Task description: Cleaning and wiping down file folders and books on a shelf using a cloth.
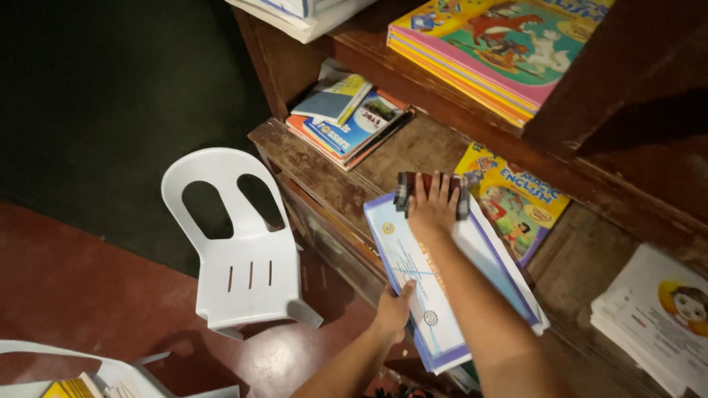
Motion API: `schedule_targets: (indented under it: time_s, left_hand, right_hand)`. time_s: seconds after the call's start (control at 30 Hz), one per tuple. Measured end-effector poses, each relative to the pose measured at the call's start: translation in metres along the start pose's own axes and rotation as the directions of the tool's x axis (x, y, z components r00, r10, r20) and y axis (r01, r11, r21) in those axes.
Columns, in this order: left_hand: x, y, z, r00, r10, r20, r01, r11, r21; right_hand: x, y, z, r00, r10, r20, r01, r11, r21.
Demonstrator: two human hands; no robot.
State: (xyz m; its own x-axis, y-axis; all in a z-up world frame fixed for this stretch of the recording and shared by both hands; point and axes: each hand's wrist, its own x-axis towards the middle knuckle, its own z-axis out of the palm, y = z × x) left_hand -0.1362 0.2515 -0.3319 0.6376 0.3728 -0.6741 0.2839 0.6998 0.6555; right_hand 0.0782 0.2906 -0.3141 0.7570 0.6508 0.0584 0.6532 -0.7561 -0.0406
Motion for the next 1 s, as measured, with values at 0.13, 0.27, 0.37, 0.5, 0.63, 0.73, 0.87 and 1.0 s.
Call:
schedule_targets:
  time_s: [0.13, 0.27, 0.37, 0.5, 0.63, 0.73, 0.87, 1.0]
  left_hand:
    - [0.012, -0.013, -0.006, 0.999, 0.034, -0.026, -0.034, 0.999, -0.024]
    - [0.022, -0.021, -0.009, 0.997, 0.077, -0.022, -0.077, 0.996, -0.033]
    - [0.026, -0.028, -0.011, 0.994, 0.106, -0.020, -0.106, 0.994, -0.037]
    - [0.024, -0.026, 0.002, 0.987, 0.127, -0.097, -0.130, 0.991, -0.030]
    - [0.021, -0.008, -0.019, 0.981, -0.047, 0.186, 0.086, 0.975, -0.203]
    - [-0.033, 0.025, -0.018, 0.916, -0.021, 0.400, 0.183, 0.909, -0.373]
    - [-0.017, 0.002, -0.036, 0.875, -0.018, 0.484, 0.341, 0.732, -0.590]
    - [-0.052, 0.023, -0.034, 0.875, -0.064, 0.480, 0.412, 0.619, -0.668]
  right_hand:
    - [-0.056, -0.061, -0.108, 0.938, 0.090, 0.336, -0.323, 0.580, 0.748]
    - [-0.031, -0.016, -0.035, 0.738, -0.634, 0.229, 0.656, 0.754, -0.026]
    - [-0.025, 0.025, -0.011, 0.828, -0.544, 0.135, 0.560, 0.813, -0.157]
    - [-0.059, 0.057, 0.016, 0.960, -0.230, 0.161, 0.241, 0.969, -0.055]
    - [-0.148, 0.062, 0.002, 0.954, -0.237, 0.183, 0.244, 0.969, -0.020]
    - [-0.211, 0.075, 0.008, 0.943, -0.257, 0.211, 0.254, 0.966, 0.045]
    - [-0.256, 0.084, 0.003, 0.924, -0.318, 0.213, 0.293, 0.945, 0.143]
    - [-0.261, 0.061, -0.011, 0.908, -0.294, 0.298, 0.272, 0.955, 0.115]
